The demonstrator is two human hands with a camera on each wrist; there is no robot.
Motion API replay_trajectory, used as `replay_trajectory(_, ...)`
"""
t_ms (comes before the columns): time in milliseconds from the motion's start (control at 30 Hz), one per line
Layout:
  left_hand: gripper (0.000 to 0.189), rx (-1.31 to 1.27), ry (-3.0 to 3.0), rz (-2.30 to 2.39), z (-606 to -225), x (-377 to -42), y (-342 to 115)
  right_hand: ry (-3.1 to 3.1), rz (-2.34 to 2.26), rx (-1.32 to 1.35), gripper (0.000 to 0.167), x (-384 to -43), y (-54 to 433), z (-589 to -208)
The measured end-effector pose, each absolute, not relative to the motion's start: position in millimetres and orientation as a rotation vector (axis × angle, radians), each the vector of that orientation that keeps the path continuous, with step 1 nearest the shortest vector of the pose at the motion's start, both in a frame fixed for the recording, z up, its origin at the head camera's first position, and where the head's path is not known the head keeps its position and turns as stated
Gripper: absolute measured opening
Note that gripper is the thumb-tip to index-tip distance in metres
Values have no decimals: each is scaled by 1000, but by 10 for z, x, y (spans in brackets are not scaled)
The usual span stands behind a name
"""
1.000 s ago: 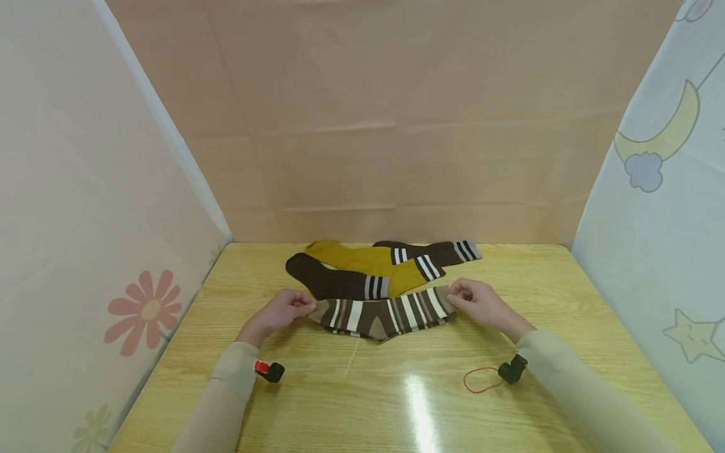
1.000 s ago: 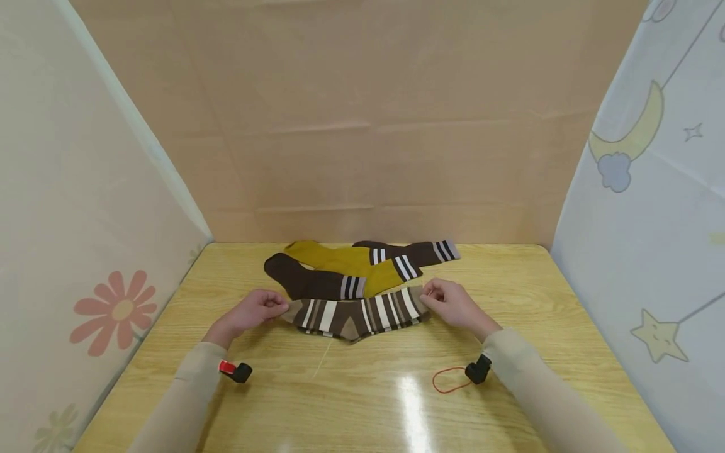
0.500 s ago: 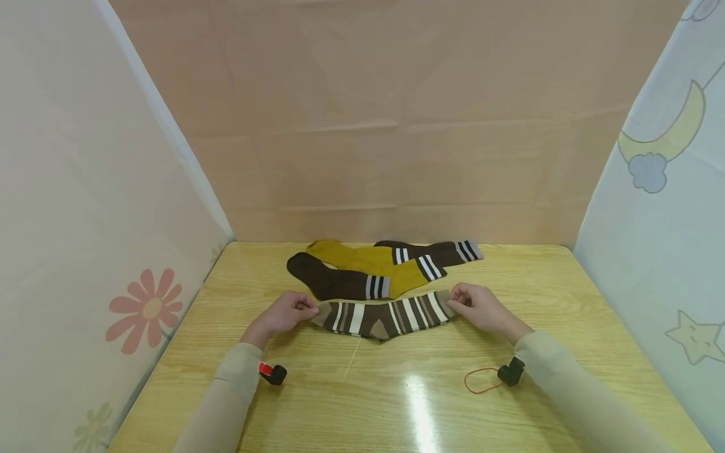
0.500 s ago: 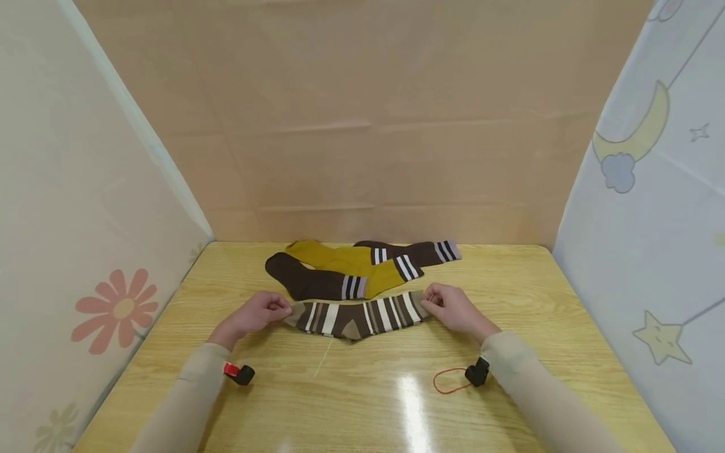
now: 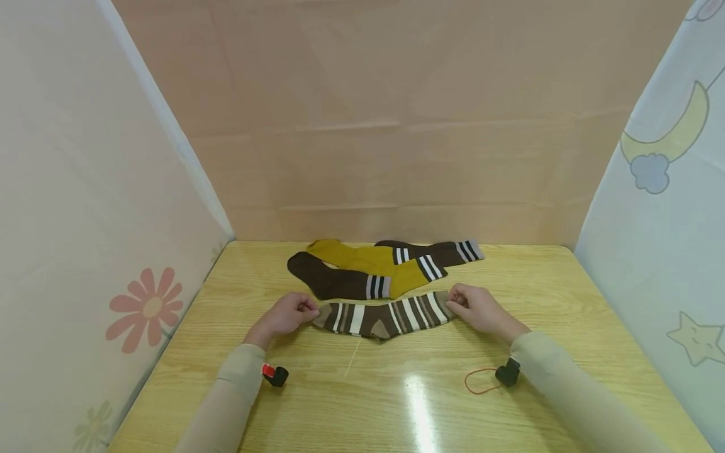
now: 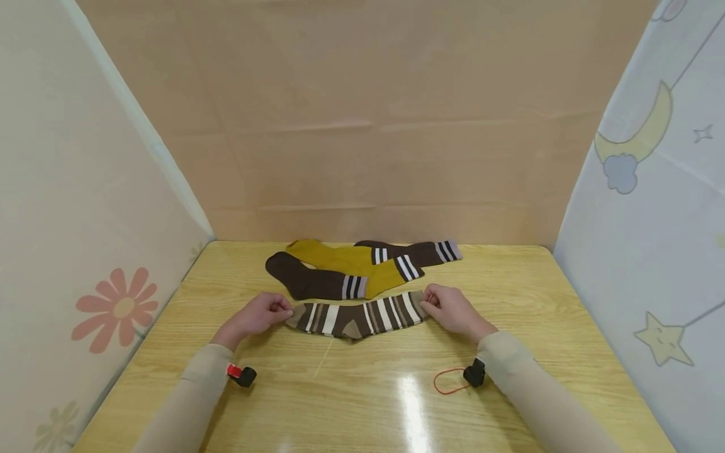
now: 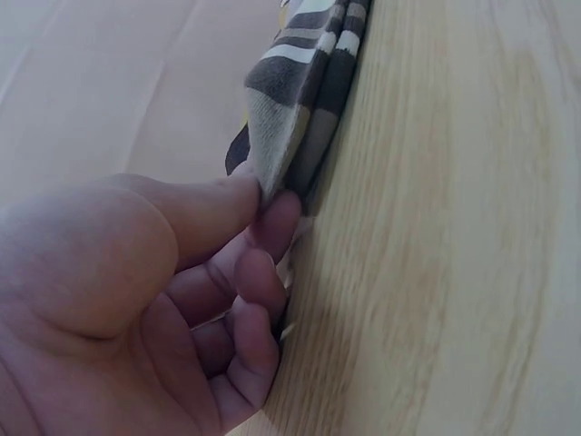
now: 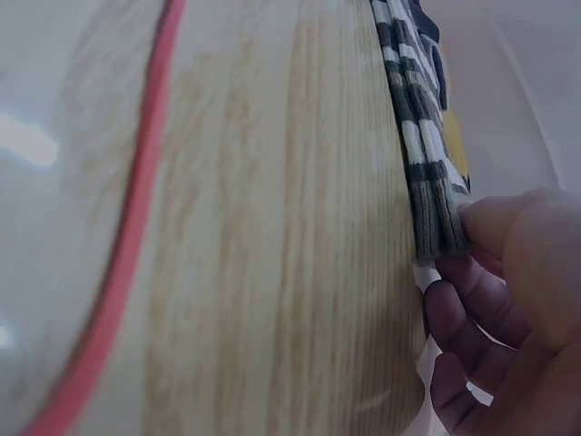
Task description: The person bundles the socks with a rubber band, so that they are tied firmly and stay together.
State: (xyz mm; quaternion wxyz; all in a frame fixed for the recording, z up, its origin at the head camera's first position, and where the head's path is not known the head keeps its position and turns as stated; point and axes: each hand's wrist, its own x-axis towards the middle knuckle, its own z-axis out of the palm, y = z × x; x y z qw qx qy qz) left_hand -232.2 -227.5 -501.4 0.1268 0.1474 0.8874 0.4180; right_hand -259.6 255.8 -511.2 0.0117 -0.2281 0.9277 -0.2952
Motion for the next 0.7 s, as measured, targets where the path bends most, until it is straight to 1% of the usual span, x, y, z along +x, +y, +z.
replay_trajectory(700,11,413,2577,1164,-4996,-2306,-2248,2920,-838,-665,5,-2650,2511,-5093)
